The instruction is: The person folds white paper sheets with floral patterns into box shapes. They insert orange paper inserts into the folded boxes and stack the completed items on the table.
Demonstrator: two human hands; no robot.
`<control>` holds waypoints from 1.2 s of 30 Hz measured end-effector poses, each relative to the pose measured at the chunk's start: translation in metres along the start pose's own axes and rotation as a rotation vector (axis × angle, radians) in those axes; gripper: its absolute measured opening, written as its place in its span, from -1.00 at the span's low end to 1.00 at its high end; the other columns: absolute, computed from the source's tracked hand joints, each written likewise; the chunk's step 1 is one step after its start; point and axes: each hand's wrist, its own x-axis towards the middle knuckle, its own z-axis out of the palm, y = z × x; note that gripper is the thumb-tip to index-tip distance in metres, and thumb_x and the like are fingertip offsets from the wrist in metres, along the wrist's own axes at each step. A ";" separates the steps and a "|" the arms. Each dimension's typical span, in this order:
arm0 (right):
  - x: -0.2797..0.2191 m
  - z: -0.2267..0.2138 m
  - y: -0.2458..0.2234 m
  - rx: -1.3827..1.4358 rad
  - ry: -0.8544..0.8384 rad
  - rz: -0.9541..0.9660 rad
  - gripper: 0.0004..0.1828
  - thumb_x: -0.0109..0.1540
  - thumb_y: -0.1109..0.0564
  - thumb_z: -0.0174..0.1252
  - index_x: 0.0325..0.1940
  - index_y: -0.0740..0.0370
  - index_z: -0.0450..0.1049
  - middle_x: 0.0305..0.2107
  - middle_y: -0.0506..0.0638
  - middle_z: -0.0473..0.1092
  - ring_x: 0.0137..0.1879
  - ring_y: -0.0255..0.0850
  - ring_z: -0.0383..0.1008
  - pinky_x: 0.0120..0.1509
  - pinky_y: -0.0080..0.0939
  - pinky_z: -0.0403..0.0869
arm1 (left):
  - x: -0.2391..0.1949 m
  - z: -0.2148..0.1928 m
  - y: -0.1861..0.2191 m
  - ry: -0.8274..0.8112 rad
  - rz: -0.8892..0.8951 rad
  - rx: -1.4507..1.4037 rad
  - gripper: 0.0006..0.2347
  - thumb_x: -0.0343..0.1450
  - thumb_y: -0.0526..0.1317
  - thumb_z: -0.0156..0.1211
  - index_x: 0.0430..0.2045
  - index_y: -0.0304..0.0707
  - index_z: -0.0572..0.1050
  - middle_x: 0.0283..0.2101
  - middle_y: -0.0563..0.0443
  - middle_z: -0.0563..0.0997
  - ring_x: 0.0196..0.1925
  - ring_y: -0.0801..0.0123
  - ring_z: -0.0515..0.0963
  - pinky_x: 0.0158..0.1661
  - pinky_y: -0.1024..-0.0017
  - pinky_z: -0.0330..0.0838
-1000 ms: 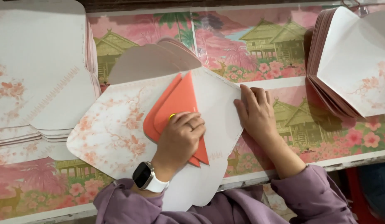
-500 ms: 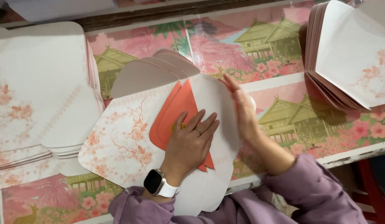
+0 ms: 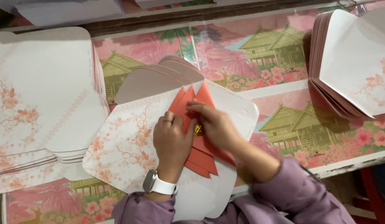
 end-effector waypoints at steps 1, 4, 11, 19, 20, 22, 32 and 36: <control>0.009 -0.015 0.002 0.035 -0.033 0.195 -0.63 0.20 0.22 -0.01 0.06 -0.02 0.45 -0.07 -0.05 0.44 0.16 -0.09 0.38 0.29 -0.11 0.30 | -0.001 -0.001 0.000 -0.038 -0.001 -0.051 -0.64 0.37 0.05 0.17 -0.74 -0.20 0.38 -0.50 0.17 0.24 -0.47 0.35 0.37 -0.42 0.39 0.29; 0.043 -0.045 0.017 0.256 -0.003 0.456 -0.81 0.25 0.03 0.06 -0.11 0.02 0.52 -0.28 -0.07 0.51 -0.08 -0.26 0.53 0.06 -0.27 0.48 | 0.002 -0.016 0.004 -0.004 -0.037 -0.349 -0.62 0.40 -0.09 0.16 -0.83 -0.23 0.26 -0.57 0.15 0.22 -0.50 0.29 0.38 -0.42 0.39 0.27; 0.072 -0.051 0.011 0.887 -0.370 0.658 -0.88 0.18 0.20 0.16 -0.40 0.32 0.49 -0.70 -0.14 0.13 -0.54 -0.38 0.23 -0.38 -0.39 0.39 | 0.003 -0.022 0.003 0.082 -0.096 -0.655 -0.58 0.39 -0.25 0.14 -0.89 -0.19 0.09 -0.58 0.17 0.26 -0.52 0.40 0.42 -0.40 0.54 0.27; 0.045 -0.057 0.006 0.898 -0.492 0.661 -0.83 0.20 0.19 0.12 -0.36 0.41 0.45 -0.60 0.04 0.36 -0.42 -0.25 0.44 -0.25 -0.21 0.47 | 0.007 -0.018 0.005 0.125 -0.082 -0.521 -0.60 0.41 -0.26 0.11 -0.84 -0.18 0.08 -0.52 0.15 0.31 -0.60 0.37 0.35 -0.44 0.54 0.31; 0.035 -0.055 0.014 0.913 -0.504 0.661 -0.80 0.20 0.22 0.11 -0.26 0.49 0.47 -0.54 0.10 0.41 -0.39 -0.20 0.46 -0.17 -0.10 0.51 | 0.002 -0.018 0.006 0.117 -0.078 -0.503 -0.60 0.41 -0.26 0.11 -0.84 -0.18 0.08 -0.53 0.16 0.30 -0.61 0.36 0.35 -0.45 0.54 0.32; 0.024 -0.046 0.035 0.885 -0.435 0.685 -0.83 0.20 0.25 0.11 -0.33 0.49 0.45 -0.59 0.09 0.37 -0.43 -0.21 0.45 -0.24 -0.16 0.50 | 0.001 -0.016 0.007 0.116 -0.071 -0.486 -0.61 0.40 -0.27 0.11 -0.83 -0.19 0.08 -0.52 0.15 0.31 -0.59 0.35 0.36 -0.45 0.53 0.33; -0.002 -0.059 0.018 0.459 -0.601 0.737 -0.70 0.22 0.11 0.12 -0.26 0.47 0.54 -0.57 0.18 0.49 -0.41 -0.14 0.56 -0.19 -0.09 0.57 | 0.002 -0.007 0.002 0.100 -0.017 -0.415 -0.62 0.42 -0.24 0.08 -0.83 -0.16 0.10 -0.48 0.16 0.28 -0.53 0.35 0.37 -0.46 0.53 0.32; -0.015 -0.073 -0.001 0.517 -0.826 0.791 -0.68 0.16 0.11 0.18 -0.18 0.47 0.54 -0.50 0.11 0.52 -0.30 -0.17 0.56 -0.08 -0.04 0.56 | 0.003 -0.005 0.001 0.092 -0.028 -0.422 -0.62 0.42 -0.25 0.08 -0.83 -0.17 0.10 -0.47 0.13 0.30 -0.51 0.30 0.39 -0.45 0.51 0.34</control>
